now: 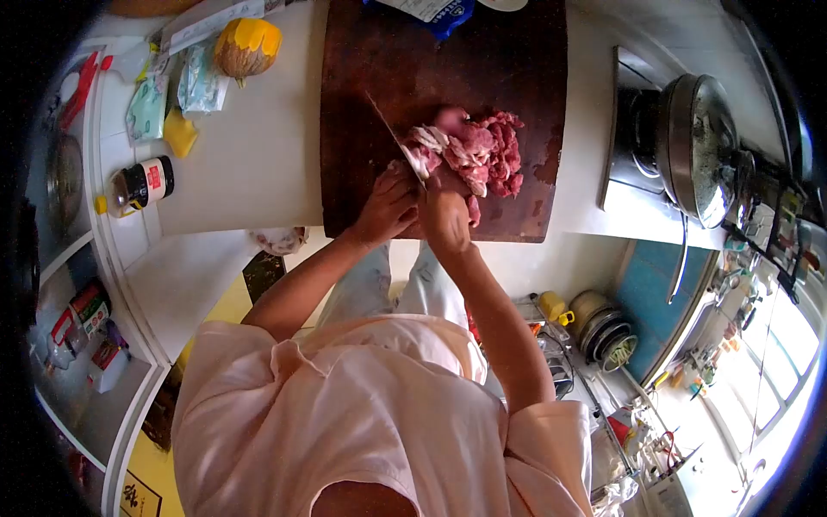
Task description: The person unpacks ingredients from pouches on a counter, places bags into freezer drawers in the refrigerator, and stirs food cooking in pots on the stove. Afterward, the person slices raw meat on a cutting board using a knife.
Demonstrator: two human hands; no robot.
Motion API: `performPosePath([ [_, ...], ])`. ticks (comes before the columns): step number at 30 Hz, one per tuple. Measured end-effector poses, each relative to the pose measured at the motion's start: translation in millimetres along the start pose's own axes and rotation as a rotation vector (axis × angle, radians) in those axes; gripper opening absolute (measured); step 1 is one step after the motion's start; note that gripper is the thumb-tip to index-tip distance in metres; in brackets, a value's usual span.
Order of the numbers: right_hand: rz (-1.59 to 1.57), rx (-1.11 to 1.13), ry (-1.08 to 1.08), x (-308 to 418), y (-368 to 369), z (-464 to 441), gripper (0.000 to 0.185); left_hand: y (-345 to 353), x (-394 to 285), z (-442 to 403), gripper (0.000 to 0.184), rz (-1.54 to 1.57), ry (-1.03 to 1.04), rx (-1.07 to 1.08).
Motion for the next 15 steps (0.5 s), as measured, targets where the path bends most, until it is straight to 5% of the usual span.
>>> performPosePath([
  [15, -0.071, 0.065, 0.186, -24, -68, 93, 0.019, -15, 0, 3, 0.024, 0.07, -0.071, -0.062],
])
Point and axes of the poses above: each hand's wrist, its own z-axis away from the middle knuckle, its own y-axis out of the palm, x = y × z, the point moved 4 cm from there along -z, towards the middle knuckle, and after that the axes turned 1 degree about z, right-handed, at the moved point
